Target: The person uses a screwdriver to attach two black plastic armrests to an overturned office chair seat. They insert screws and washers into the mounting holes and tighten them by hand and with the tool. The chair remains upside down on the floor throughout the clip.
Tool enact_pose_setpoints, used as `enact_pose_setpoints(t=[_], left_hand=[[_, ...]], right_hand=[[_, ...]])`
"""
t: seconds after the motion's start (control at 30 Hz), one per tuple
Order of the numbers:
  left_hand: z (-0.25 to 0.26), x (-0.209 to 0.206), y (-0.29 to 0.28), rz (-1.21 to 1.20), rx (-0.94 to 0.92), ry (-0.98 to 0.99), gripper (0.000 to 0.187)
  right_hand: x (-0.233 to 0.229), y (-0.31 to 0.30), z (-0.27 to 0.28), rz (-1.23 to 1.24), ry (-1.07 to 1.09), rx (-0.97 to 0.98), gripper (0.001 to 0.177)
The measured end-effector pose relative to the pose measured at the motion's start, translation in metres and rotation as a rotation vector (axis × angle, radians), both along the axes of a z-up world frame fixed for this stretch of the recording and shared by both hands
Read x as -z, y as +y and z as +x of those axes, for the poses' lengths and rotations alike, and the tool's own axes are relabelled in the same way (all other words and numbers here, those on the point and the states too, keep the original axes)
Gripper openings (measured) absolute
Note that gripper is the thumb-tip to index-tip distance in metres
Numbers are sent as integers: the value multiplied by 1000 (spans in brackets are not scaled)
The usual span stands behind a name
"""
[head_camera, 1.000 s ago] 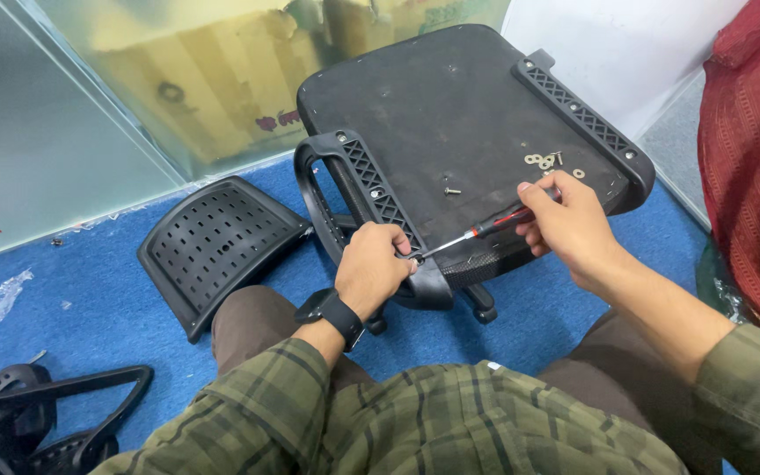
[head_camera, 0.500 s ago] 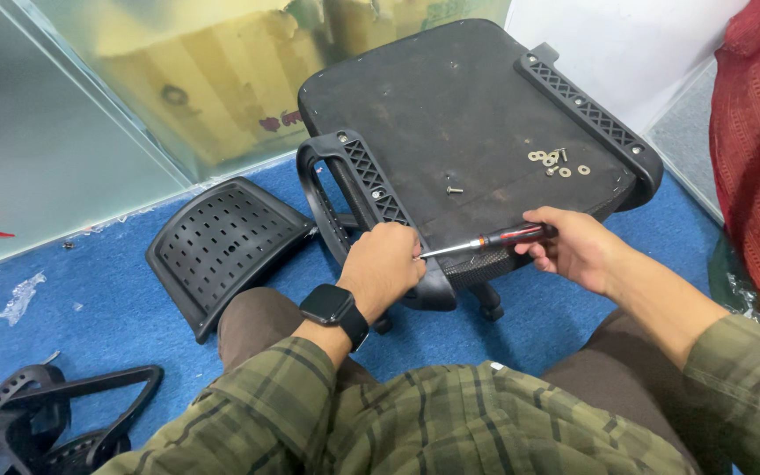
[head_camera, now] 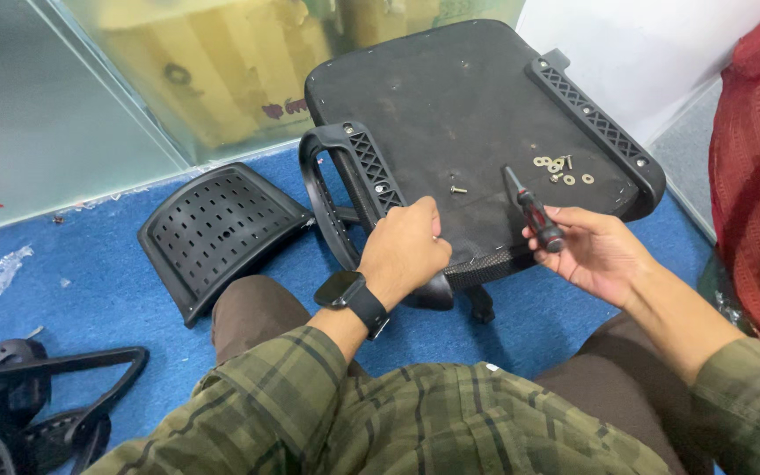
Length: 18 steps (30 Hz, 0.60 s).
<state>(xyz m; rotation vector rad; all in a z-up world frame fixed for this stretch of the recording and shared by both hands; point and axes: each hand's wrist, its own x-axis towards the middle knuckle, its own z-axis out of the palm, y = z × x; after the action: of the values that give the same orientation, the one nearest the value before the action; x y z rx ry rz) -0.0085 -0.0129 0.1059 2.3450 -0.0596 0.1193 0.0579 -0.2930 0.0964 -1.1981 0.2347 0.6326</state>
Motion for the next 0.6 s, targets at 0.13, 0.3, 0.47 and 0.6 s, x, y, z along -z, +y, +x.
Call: enact_pose_setpoints(t=[0.13, 0.3, 0.47, 0.6], left_hand=[[3, -4, -8, -121, -6, -69, 28], [4, 3, -13, -225, -38, -49, 18], [13, 12, -15, -497, -85, 82, 15], [18, 20, -17, -667, -184, 103, 11]], right_hand=[[-10, 24, 1, -92, -32, -133, 29], [-9, 57, 8, -206, -20, -127, 14], [-8, 86, 0, -354, -214, -208, 5], [-15, 103, -10, -437, -229, -185, 18]])
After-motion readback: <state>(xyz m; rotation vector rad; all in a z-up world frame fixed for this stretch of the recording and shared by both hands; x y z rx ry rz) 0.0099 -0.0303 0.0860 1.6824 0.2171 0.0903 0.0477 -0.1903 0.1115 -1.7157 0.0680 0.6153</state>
